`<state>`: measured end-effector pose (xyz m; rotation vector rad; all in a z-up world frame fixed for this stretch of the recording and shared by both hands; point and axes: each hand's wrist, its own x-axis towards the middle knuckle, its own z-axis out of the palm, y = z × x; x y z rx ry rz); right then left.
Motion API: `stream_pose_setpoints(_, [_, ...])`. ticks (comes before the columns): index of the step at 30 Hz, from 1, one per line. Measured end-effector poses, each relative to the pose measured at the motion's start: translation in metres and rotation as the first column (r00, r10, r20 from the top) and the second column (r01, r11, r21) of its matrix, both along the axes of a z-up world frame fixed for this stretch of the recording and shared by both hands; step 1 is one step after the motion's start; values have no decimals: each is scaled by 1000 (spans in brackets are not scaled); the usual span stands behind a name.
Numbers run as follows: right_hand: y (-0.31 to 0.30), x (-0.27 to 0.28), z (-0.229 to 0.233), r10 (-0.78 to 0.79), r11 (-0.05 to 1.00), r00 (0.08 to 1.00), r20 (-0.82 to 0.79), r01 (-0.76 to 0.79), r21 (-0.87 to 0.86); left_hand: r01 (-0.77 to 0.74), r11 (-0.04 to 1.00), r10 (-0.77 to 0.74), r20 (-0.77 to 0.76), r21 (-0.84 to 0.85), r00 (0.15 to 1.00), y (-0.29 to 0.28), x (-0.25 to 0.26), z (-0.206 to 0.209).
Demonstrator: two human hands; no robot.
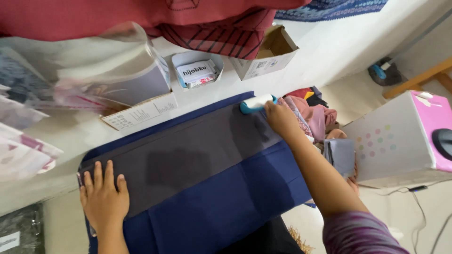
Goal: Cleaning a grey hijab with a lint roller and folding it into a square.
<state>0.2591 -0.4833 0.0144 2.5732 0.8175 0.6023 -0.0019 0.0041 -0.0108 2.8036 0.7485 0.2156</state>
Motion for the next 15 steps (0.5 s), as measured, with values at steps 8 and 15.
stream_pose_setpoints(8, [-2,6,116,-138,719,617,-775,600,351,2,999,-3,29,49,1000,2,-1,-3])
stream_pose_setpoints(15, [19,-25,59,18,982,854,-521,84,172,36,999,-40,168,29,985,3,-7,0])
